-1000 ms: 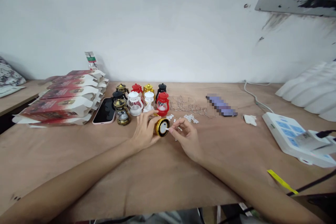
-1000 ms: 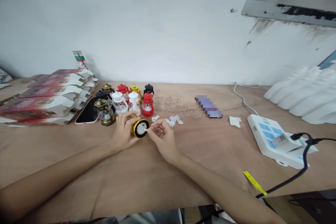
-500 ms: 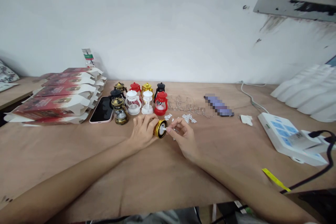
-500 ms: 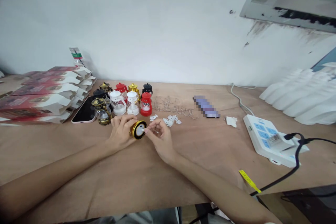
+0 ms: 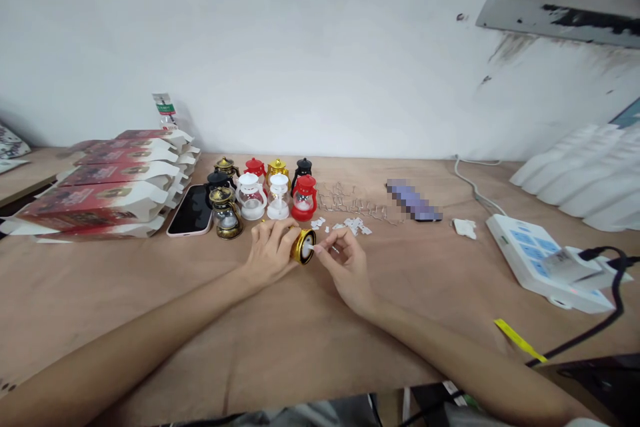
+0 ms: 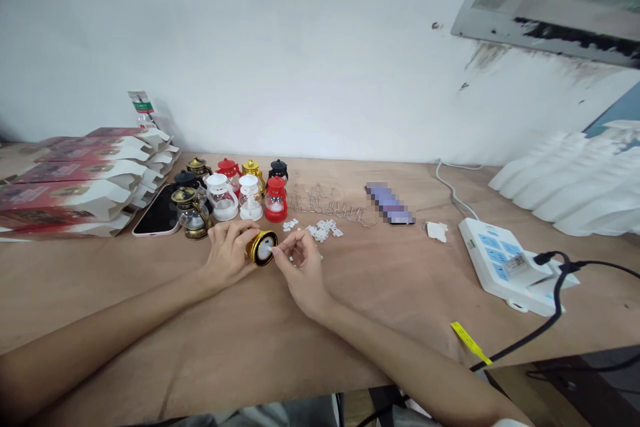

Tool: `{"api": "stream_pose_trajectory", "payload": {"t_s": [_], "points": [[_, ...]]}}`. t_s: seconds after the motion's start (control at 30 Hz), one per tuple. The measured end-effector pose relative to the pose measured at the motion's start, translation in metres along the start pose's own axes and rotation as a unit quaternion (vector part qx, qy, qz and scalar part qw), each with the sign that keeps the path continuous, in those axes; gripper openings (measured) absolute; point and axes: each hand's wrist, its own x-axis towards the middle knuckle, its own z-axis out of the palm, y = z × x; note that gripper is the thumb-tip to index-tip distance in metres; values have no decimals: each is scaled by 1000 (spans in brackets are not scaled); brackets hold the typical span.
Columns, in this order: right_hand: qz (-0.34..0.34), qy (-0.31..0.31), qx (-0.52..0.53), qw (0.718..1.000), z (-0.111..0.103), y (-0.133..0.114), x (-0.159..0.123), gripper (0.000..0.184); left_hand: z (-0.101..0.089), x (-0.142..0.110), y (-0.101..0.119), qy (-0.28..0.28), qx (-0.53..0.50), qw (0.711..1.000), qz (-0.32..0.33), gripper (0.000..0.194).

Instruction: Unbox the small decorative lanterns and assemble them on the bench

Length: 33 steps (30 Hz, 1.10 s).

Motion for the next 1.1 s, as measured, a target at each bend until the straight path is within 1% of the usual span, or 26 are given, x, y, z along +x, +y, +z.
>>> {"api": "stream_pose_trajectory", "payload": {"t_s": [0.27, 0.4, 0.47, 0.6, 0.77, 0.87, 1.03, 1.1], "points": [[-7, -32, -2, 999, -1, -1, 0, 18, 0, 1, 1, 8, -10, 1000, -6, 21], [-6, -49, 10, 999, -1, -2, 0, 17, 0, 1, 1, 15, -14, 1000, -18, 27], [-8, -44, 10, 999, -1, -1, 0, 18, 0, 1, 2, 15, -16, 1000, -21, 28], [-14, -27, -4, 1000, 0, 1, -1, 18, 1, 0, 2, 15, -11, 1000, -17, 20], [-26, -5, -31, 999, -1, 1, -3, 17, 2, -1, 2, 11, -6, 1000, -5, 17], [-25, 3, -37, 999, 0, -1, -4, 18, 2, -2, 1, 15, -11, 1000, 1, 18], [-17, 2, -19, 1000, 1, -3, -3, 21, 1, -2, -1, -10, -23, 1000, -14, 22], [-13, -3, -16, 1000, 1, -3, -3, 23, 1, -1, -1, -12, -25, 999, -16, 23]]}}
